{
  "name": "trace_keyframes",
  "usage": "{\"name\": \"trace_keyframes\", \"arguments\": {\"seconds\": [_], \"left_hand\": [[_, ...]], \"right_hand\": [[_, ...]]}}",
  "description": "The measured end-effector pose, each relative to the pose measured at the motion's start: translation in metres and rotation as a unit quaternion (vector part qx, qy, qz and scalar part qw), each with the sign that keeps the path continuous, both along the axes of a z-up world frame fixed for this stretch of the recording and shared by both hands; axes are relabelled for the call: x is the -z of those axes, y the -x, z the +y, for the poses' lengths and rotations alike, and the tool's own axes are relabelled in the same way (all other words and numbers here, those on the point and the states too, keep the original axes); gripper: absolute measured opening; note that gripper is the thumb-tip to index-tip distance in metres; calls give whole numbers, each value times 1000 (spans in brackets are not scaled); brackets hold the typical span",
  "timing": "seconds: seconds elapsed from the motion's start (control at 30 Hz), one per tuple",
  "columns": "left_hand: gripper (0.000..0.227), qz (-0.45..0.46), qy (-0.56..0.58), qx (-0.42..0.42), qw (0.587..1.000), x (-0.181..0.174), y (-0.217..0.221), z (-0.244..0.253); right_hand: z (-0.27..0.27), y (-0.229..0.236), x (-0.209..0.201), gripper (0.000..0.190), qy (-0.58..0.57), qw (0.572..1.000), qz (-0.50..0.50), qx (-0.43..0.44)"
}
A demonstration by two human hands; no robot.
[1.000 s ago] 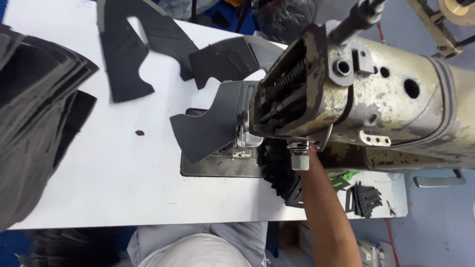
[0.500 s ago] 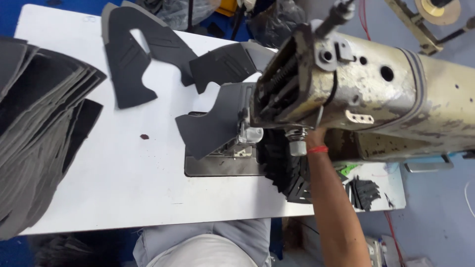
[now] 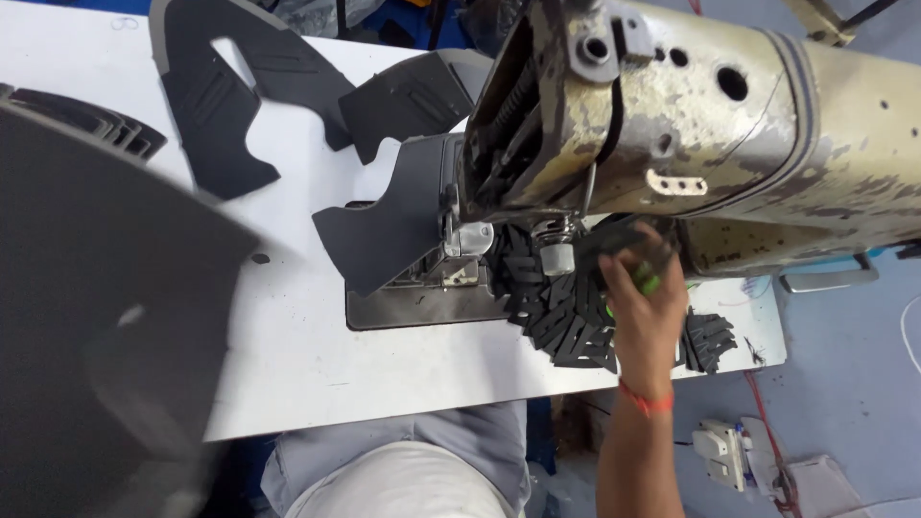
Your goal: The person sews black shoe parts using a sewing machine, guiding the material under the needle and trimming excess thread with scissors. They repeatedly pick up new pieces from a stack, align them, and sew them before cutting the thread and placing the finished parts aside.
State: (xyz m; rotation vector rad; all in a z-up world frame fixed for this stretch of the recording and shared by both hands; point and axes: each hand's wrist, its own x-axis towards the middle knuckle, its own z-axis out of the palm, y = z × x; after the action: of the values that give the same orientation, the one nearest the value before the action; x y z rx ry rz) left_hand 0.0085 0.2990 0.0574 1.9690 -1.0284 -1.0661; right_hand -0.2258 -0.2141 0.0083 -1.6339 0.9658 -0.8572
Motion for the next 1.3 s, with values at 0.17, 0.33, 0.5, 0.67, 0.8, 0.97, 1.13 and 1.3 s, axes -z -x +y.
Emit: {"name": "trace_keyframes", "arguments": {"seconds": [0.17, 0.33, 0.5, 0.67, 0.8, 0.97, 1.13, 1.3], "left_hand": [[31, 81, -31, 10, 996, -42, 40, -147], [36, 160, 19, -4, 987, -29, 63, -224], [49, 266, 156, -50, 950, 57, 86, -241], [62, 244, 118, -94, 958, 74, 89, -239], [61, 304, 147, -84, 938, 65, 85, -232], [65, 301, 144, -74, 940, 59, 83, -234], [59, 274, 122, -71, 951, 52, 83, -239], [59, 259, 151, -67, 952, 58, 87, -242]], "right_hand": [[25, 61, -11, 10, -60, 995, -78, 15], [57, 92, -41, 3, 14, 978, -210, 4], [99, 93, -25, 24, 27, 989, -138, 40], [139, 66, 4, 37, -61, 994, 67, -61], [155, 51, 15, 33, -86, 985, 63, -135], [160, 42, 10, 31, -38, 980, 85, -176], [160, 42, 12, 30, -54, 979, 91, -172], [160, 39, 10, 30, -44, 978, 110, -169]]}}
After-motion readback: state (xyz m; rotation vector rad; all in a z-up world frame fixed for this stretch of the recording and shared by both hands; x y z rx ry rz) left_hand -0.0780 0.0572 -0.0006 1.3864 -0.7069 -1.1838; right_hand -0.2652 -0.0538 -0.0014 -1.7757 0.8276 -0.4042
